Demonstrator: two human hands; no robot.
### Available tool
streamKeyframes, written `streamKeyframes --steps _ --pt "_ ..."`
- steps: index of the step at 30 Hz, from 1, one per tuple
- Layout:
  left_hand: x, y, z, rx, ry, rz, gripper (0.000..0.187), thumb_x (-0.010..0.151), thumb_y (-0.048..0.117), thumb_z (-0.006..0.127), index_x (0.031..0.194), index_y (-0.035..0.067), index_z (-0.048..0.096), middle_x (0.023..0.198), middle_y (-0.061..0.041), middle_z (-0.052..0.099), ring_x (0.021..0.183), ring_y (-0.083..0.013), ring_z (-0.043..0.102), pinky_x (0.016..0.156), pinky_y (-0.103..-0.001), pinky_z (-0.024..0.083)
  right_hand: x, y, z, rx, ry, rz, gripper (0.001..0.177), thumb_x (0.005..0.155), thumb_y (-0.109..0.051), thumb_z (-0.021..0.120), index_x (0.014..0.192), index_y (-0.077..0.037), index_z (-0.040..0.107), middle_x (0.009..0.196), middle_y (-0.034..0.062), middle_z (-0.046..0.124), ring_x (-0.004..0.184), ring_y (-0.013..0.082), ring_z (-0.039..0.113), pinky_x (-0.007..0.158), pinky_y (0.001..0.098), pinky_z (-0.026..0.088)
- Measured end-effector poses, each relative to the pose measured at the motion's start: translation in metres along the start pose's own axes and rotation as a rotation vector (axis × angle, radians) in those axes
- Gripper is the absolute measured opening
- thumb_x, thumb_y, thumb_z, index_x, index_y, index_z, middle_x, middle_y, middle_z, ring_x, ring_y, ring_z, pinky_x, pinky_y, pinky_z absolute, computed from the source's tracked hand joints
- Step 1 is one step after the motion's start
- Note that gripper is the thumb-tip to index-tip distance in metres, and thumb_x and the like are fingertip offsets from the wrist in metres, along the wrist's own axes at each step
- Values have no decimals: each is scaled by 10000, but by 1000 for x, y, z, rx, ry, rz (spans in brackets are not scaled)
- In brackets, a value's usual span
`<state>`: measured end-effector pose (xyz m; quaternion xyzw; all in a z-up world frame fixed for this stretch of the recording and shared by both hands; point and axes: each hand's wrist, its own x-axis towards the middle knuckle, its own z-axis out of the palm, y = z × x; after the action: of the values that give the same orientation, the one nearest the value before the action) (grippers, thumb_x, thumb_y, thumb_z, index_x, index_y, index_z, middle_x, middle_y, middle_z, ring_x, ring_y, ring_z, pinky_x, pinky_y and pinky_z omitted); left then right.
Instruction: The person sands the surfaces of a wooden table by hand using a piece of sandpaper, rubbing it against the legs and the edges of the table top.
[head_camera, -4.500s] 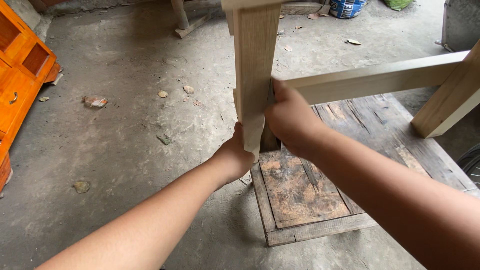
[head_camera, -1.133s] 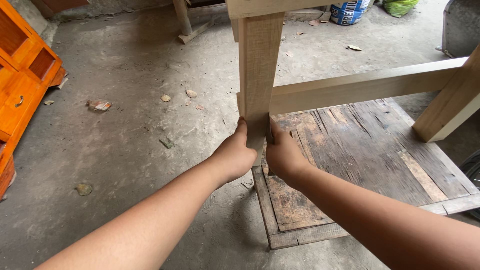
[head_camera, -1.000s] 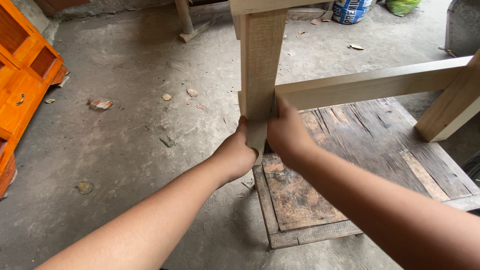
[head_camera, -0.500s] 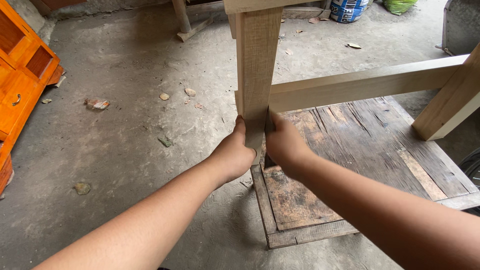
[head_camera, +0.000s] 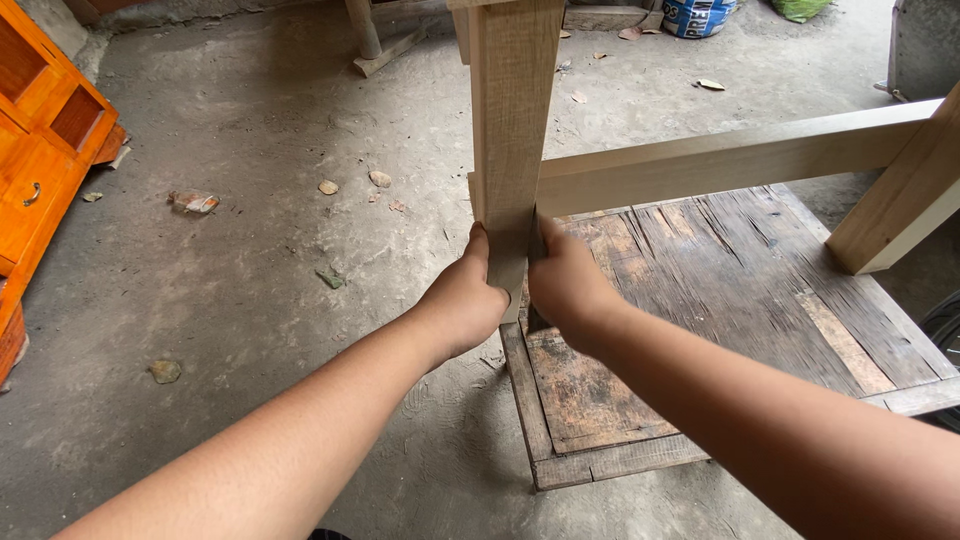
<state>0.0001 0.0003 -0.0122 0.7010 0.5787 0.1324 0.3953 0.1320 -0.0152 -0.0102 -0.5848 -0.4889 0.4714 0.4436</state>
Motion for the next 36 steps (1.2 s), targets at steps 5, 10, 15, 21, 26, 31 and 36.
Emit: streamKeyframes --steps 5,10,15,21,26,31,36 --pt "-10 10 -4 60 -57 -103 932 862 64 450 1630 160 -69 1485 -205 498 1250 -301 641 1032 -379 524 -1 -53 -10 -29 155 -166 719 861 105 347 1561 -50 302 1374 212 614 1207 275 670 1038 335 536" --pt "-4 1 3 78 5 -21 960 847 40 465 1631 131 -82 1474 -242 502 1305 -333 580 1067 -384 488 -2 -13 0 -170 183 -318 756 835 138 330 1570 -32 290 1417 238 576 1324 297 576 1111 349 457" --pt "12 -20 14 40 90 89 946 832 41 476 1625 110 -34 1496 -252 477 1361 -336 531 1112 -380 445 5 75 18 -159 88 -373 778 810 170 320 1569 0 285 1537 262 461 1461 331 418 1178 395 331" --pt "21 -31 21 -25 99 113 951 832 31 448 1629 144 -60 1569 -225 387 1433 -318 443 1160 -381 368 14 112 17 -249 -107 278 776 927 105 276 1642 -193 326 1324 206 695 1152 380 656 948 478 547" --pt "27 -35 20 -33 86 137 945 829 25 459 1620 123 -46 1582 -219 377 1444 -312 436 1166 -376 367 40 138 18 -275 -214 255 658 896 87 336 1529 -81 398 1304 133 650 1102 188 631 920 328 503" --pt "29 -29 18 -49 65 124 932 849 42 478 1622 118 -36 1545 -225 421 1419 -310 463 1140 -368 389 24 84 18 -36 -52 267 676 894 90 327 1547 -80 361 1301 193 658 1052 277 621 847 376 521" --pt "8 -10 7 -10 18 -2 945 848 58 518 1630 102 -11 1468 -231 527 1325 -313 558 1067 -362 476 6 -12 6 95 45 147 661 879 78 348 1517 -94 366 1301 184 621 1108 281 670 889 381 600"
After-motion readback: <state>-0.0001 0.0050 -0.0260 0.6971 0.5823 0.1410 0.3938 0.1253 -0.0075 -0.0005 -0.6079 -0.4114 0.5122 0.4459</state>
